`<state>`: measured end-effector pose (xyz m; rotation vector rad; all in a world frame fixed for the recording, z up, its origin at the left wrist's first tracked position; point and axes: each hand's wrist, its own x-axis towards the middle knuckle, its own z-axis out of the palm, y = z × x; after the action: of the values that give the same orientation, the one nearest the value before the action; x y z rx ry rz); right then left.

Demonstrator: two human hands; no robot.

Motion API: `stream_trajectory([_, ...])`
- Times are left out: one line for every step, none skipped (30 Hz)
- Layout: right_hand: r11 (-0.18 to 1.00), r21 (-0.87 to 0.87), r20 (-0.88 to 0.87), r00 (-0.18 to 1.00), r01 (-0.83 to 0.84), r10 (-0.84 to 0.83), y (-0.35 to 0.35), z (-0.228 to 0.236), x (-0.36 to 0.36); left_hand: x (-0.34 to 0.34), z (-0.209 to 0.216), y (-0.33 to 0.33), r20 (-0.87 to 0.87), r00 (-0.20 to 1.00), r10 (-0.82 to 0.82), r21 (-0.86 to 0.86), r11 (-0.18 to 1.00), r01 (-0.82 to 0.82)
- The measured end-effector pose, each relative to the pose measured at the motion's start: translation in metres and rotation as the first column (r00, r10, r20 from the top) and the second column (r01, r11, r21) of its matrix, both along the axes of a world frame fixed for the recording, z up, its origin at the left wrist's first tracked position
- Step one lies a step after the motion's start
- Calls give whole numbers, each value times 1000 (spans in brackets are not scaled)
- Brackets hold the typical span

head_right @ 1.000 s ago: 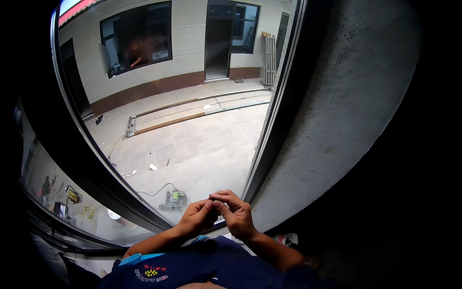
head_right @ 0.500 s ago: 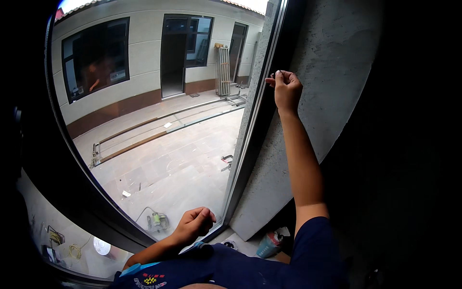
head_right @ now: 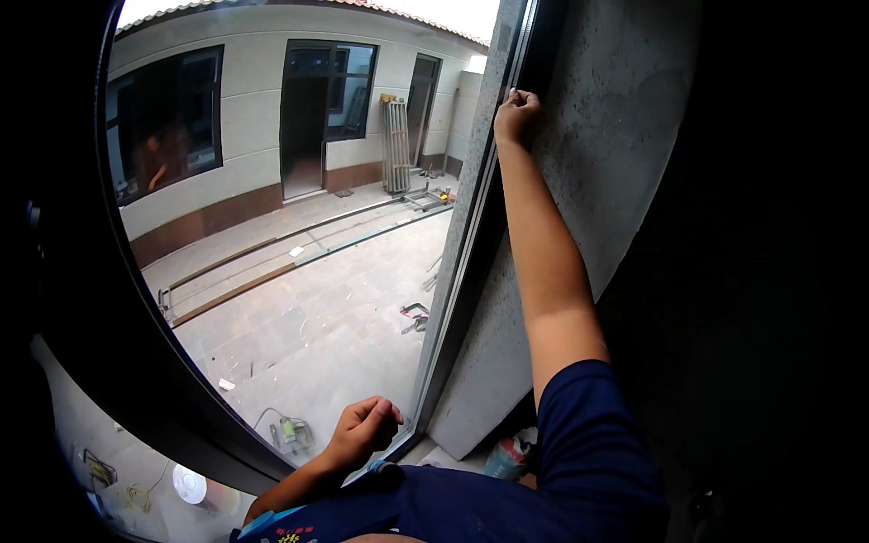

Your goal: The person installs a window frame by hand, then uses a rubber mallet to tap the frame into place. The person also uses a utility knife to trim excess material from the frame. The person works with a coworker who is also installing a window frame.

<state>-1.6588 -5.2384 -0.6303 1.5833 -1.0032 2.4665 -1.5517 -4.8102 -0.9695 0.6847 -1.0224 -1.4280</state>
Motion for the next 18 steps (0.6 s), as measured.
stream_trajectory([999, -25, 9, 1000, -26, 26, -2, -2, 2, 2, -1, -1, 1, 1000, 6, 2, 1000, -6])
stream_trajectory([998, -51, 17, 999, -49, 50, -5, -4, 1, 4, -2, -2, 2, 1000, 9, 3, 1000, -9])
stream_trajectory([995, 14, 9, 995, -100, 100, 1, -4, 9, 8, -3, -5, -2, 1000, 15, 7, 1000, -15])
stream_trajectory([995, 56, 10, 996, -88, 88, 6, -1, 11, 10, -4, -6, -4, 1000, 12, 13, 1000, -12])
stream_trajectory([992, 98, 10, 997, -74, 74, 10, 2, 13, 13, -4, -9, -6, 1000, 7, 19, 1000, -7])
stream_trajectory([989, 140, 7, 999, -49, 48, 8, 2, 8, 13, -4, -11, -2, 1000, -4, 23, 1000, 4])
stream_trajectory([984, 171, -6, 999, -50, 52, 5, 0, 4, 13, -4, -13, 2, 1000, -15, 27, 1000, 15])
stream_trajectory([978, 203, -19, 998, -50, 55, 2, -2, 0, 14, -4, -15, 6, 1000, -26, 31, 999, 25])
stream_trajectory([971, 231, -34, 997, -58, 68, 3, 0, 0, 15, -3, -17, 7, 999, -32, 27, 999, 32])
stream_trajectory([969, 242, -52, 997, -46, 61, 4, 0, 0, 17, -3, -19, 8, 999, -37, 24, 999, 37])
stream_trajectory([967, 253, -70, 996, -36, 55, 5, 0, 1, 18, -3, -20, 9, 999, -42, 20, 999, 41])
stream_trajectory([965, 261, -90, 995, -25, 50, 8, 3, 2, 20, -2, -23, 14, 999, -50, 27, 998, 49])
stream_trajectory([970, 244, -100, 995, 12, 13, 12, 6, 5, 22, -1, -24, 19, 998, -55, 33, 998, 55])
stream_trajectory([973, 226, -109, 994, 47, -22, 16, 9, 10, 24, 0, -25, 24, 998, -59, 40, 998, 58])
stream_trajectory([971, 221, -123, 990, 90, -63, 13, 3, 8, 24, 0, -25, 9, 997, -72, 60, 996, 71])
stream_trajectory([966, 252, -111, 993, 58, -31, 11, 1, 7, 24, 1, -25, -5, 997, -82, 80, 993, 83])
stream_trajectory([959, 283, -98, 995, 26, 2, 9, 6, 9, 23, 4, -32, 31, 998, -63, 39, 997, 62])
stream_trajectory([946, 323, -77, 997, 1, 25, 2, 7, 2, 20, 5, -33, 37, 996, -85, 26, 996, 84])
